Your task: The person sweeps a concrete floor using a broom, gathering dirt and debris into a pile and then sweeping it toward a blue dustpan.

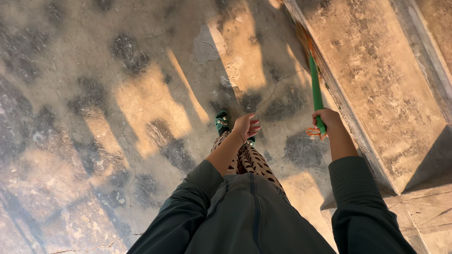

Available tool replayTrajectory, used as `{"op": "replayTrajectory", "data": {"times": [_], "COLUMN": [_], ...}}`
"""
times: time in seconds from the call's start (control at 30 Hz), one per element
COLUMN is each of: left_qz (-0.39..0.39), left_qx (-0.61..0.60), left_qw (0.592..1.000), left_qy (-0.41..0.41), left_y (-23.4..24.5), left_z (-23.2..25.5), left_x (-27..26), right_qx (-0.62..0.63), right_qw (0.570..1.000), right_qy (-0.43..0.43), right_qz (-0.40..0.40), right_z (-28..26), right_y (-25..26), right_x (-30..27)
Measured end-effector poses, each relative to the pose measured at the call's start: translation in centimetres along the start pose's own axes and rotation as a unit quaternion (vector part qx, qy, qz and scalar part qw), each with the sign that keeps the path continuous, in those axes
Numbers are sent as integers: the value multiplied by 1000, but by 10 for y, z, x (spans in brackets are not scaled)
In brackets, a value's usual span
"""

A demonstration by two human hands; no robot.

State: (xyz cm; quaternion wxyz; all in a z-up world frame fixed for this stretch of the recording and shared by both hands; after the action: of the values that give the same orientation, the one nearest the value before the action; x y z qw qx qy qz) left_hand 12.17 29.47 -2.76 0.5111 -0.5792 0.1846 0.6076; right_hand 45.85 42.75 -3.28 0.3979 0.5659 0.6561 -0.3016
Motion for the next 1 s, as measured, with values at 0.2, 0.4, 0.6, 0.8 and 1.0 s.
{"op": "replayTrajectory", "data": {"times": [0.2, 0.4, 0.6, 0.8, 1.0], "left_qz": [49, 89, 194, 233, 73], "left_qx": [-39, -29, 92, 165, 77], "left_qw": [998, 995, 977, 957, 994], "left_qy": [-5, -18, -9, 50, -6], "left_y": [65, 96, 96, 89, 69], "left_z": [14, 23, 59, 94, 106], "left_x": [1, 54, 42, 26, 71], "right_qx": [-26, 55, 43, 66, -9], "right_qw": [998, 989, 953, 924, 979], "right_qy": [-51, -117, -149, -145, -87], "right_qz": [20, -67, -261, -349, -185], "right_z": [39, 57, 19, -20, -70], "right_y": [-96, -268, -322, -301, -244], "right_x": [33, -64, -92, -103, -118]}}
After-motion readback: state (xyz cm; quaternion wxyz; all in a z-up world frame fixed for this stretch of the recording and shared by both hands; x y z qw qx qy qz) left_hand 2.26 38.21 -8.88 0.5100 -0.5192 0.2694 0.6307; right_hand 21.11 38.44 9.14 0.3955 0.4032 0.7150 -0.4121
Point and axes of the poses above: each hand's wrist, its own x-axis towards the middle knuckle, its own y-axis out of the back of the hand, z = x × y, the point moved 8 cm from there along x, towards the middle knuckle, and after that the axes turned 7 degrees about -z, right-handed, at the moved point
